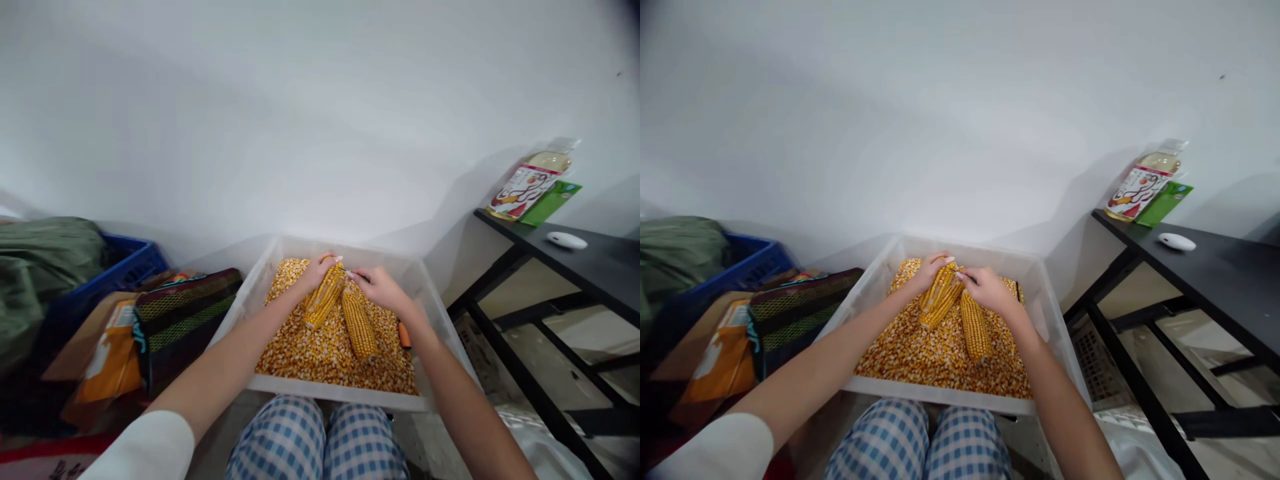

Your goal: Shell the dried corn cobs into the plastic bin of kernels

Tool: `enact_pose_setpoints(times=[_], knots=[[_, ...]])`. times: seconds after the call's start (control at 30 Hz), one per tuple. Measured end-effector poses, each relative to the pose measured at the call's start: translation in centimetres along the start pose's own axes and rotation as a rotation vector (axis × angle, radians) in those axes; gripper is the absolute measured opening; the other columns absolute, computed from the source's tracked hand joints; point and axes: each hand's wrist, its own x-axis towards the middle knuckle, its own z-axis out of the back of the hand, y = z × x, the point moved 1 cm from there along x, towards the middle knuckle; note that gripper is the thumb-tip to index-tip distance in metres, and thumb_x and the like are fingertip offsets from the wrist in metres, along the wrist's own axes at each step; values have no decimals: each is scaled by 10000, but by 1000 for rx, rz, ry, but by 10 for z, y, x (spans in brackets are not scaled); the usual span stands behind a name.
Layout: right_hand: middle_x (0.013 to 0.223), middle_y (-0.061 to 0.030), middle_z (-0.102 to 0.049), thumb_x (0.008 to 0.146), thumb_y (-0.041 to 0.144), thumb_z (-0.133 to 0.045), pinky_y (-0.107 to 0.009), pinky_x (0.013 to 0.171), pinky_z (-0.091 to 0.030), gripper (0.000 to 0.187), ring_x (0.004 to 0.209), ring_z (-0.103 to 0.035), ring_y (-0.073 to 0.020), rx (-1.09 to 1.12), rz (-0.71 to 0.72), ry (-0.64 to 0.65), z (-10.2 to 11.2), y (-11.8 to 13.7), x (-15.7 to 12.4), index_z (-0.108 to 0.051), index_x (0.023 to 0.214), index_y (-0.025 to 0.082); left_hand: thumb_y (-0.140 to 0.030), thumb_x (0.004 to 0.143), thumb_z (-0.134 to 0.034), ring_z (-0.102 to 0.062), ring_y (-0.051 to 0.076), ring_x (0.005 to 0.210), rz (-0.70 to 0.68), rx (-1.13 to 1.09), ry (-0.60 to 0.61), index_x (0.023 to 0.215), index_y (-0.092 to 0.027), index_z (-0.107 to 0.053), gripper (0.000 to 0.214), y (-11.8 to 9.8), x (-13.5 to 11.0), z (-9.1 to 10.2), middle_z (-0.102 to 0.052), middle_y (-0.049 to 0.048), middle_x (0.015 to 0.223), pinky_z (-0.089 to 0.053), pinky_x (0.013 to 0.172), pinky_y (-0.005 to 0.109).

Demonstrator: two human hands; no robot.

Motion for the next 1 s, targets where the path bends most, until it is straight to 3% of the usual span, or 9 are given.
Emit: enact_pose_setpoints(times=[0.4,0.8,0.9,1.0], knots=[[620,-35,-609,893,294,-378,-225,543,-281,330,540,-470,-116,-100,-57,3,0,1,-6,-608,706,148,-430,776,-451,-497,139,719,10,105,-19,715,-149,-561,308,2,1,0,-547,0,686,-403,728,246],[557,-1,-539,885,295,-380,-214,524,-262,335,512,-418,-101,-41,-50,-17,-11,-3,-5,-592,677,141,-435,793,-436,-520,139,755,-40,214,9,757,-147,-596,331,2,-4,-3,-581,-3,725,-412,743,243],[568,14,-524,884,320,-381,-205,529,-282,344,534,-413,-100,58,-12,71,-7,-9,-6,-615,717,131,-432,789,-443,-548,155,794,-57,272,63,817,-145,-619,337,-1,-7,-3,-624,18,797,-415,773,251],[549,30,-508,867,322,-414,-203,519,-280,320,516,-388,-91,93,13,220,-4,-15,-7,-644,755,129,-434,766,-483,-571,176,805,-68,428,197,879,-165,-643,333,-6,-11,-3,-656,32,839,-415,785,265]])
